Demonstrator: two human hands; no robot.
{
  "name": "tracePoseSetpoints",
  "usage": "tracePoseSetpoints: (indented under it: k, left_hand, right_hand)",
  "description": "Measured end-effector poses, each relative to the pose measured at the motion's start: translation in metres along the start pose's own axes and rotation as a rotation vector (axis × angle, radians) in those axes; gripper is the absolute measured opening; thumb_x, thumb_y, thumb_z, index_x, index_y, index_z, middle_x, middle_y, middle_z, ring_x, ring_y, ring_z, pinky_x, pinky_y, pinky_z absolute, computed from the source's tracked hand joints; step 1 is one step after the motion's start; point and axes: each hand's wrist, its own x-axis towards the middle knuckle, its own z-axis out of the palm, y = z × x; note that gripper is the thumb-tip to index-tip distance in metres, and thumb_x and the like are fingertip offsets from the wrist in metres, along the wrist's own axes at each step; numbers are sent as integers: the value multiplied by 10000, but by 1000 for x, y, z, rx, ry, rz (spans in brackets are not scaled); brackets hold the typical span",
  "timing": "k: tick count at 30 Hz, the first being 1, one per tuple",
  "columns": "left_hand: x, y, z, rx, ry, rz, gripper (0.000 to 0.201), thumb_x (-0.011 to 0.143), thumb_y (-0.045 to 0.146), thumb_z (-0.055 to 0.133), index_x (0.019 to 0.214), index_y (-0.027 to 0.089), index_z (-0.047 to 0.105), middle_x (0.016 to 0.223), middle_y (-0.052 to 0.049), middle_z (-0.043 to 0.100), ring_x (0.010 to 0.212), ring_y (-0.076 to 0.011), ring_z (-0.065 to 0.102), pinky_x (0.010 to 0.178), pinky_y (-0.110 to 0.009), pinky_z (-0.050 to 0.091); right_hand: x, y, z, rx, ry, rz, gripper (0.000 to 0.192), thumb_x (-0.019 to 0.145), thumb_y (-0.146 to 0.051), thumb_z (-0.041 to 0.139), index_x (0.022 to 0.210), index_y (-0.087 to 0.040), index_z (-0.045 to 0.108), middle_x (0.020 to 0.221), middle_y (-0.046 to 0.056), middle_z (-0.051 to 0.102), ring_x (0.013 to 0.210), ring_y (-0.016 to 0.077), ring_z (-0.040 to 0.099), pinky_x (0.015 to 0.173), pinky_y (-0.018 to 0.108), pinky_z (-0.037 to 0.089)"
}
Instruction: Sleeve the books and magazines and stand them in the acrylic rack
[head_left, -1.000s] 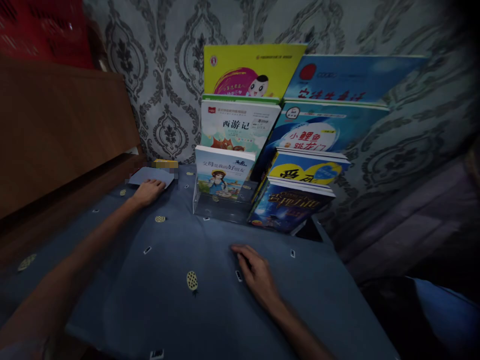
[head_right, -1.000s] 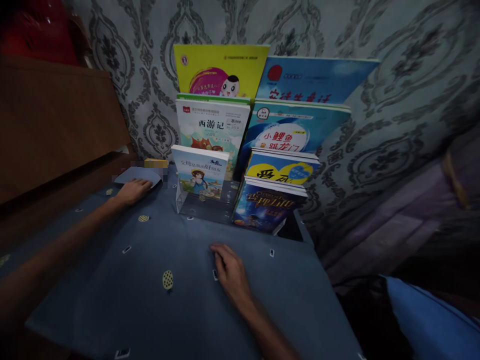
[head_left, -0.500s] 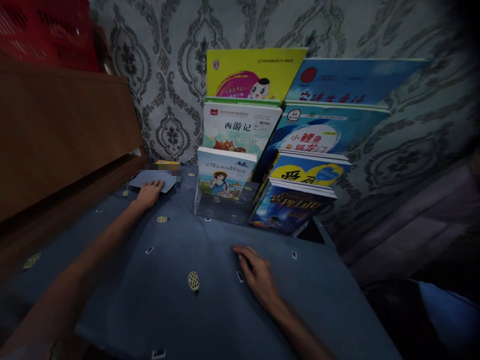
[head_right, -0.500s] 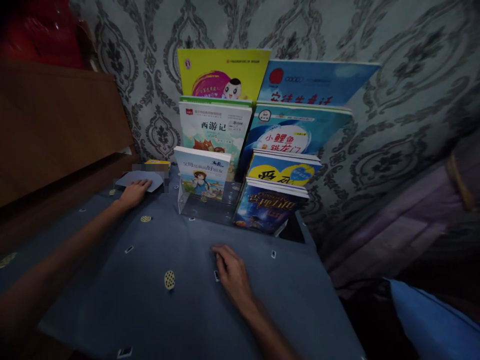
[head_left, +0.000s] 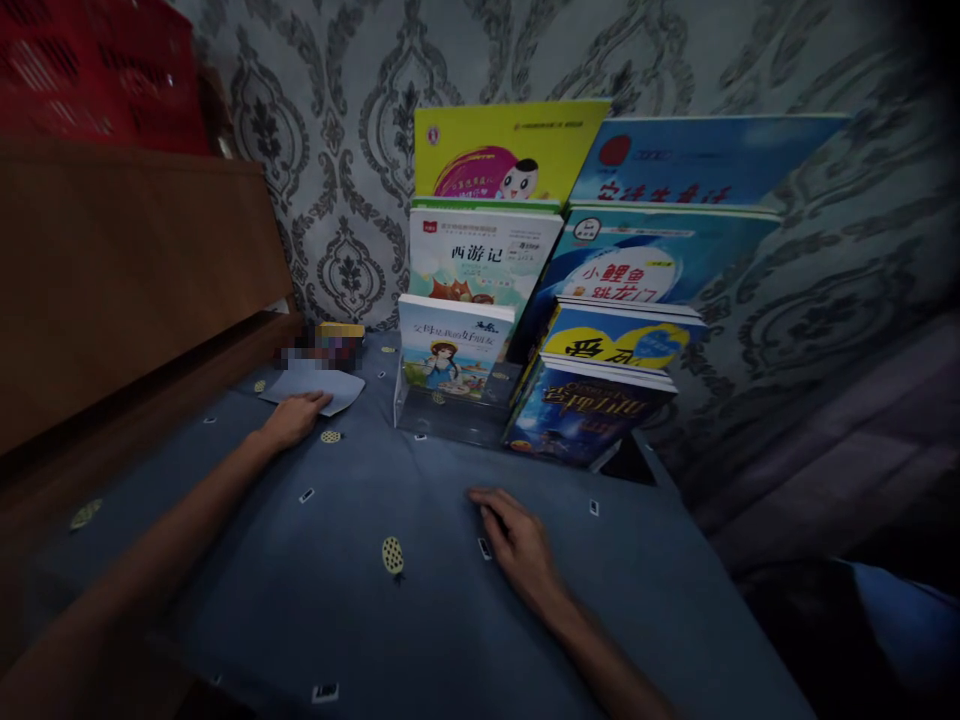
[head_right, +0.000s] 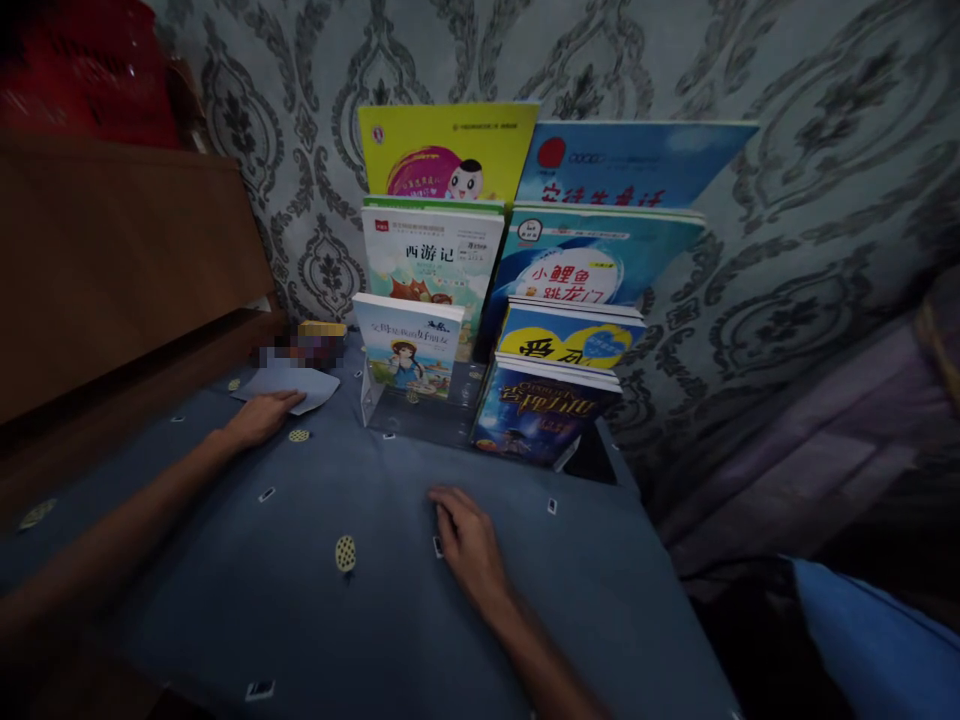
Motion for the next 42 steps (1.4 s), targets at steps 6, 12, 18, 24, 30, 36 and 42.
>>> tracePoseSetpoints:
  k: [6,12,18,24,30,36,42]
  left_hand:
    - [-28,5,-10,-15,-39,59,534,940,101,353,1418,204,567,1485,-123,572,1348,-238,576,1123,-386,455]
    - [-66,41,-23,-47,-41,135,510,957,118,379,1416,215,577,1460,-135,591,1323,-273,594,1092,-436,489]
    - [-112,84,-31,-81,-41,300,484,989,447,516,1437,267,551,1496,-106,562,1371,-323,538,1086,-471,490]
    - [-101,50,-29,-240,-16,43,623,997,583,382,1476,203,500,1540,-119,508,1400,-311,495,1164,-473,402]
    - [-92,26,-13,-222,-38,-172,683,946,620,414,1410,142,564,1433,-166,584,1309,-349,548,1129,-487,414]
    - [-98,46,-13,-206,53,-98,637,952,655,397,1283,178,661,1295,-146,666,1162,-334,610,1041,-482,473]
    - [-99,92,-21,-149,61,-74,558,951,624,474,1260,203,671,1258,-128,661,1130,-329,602,915,-433,526]
  right_hand:
    - [-1,0,1,-15,-2,-6,325,960,-186,457,1074,-222,760,1085,107,779,1010,255,746,885,420,620]
    - [-2,0,1,-17,-13,0,339,958,-180,454,1097,-237,758,1072,92,776,1031,259,735,921,435,603]
    - [-1,0,2,-8,-6,15,326,949,-176,459,1066,-231,758,1063,91,777,1002,248,738,900,416,606]
    - [-1,-3,1,2,-1,16,323,948,-161,460,1069,-230,752,1065,85,773,1013,241,732,908,412,598]
    - [-5,-1,1,-1,-18,16,334,955,-149,456,1108,-232,742,1111,85,762,1051,230,721,941,408,585]
    - [-9,1,0,-100,-38,40,332,968,-191,457,1176,-222,714,1223,119,723,1175,268,669,1037,490,533]
    - [-12,3,-2,-95,-27,78,340,989,-251,444,1237,-217,674,1267,126,705,1217,283,641,1046,508,523]
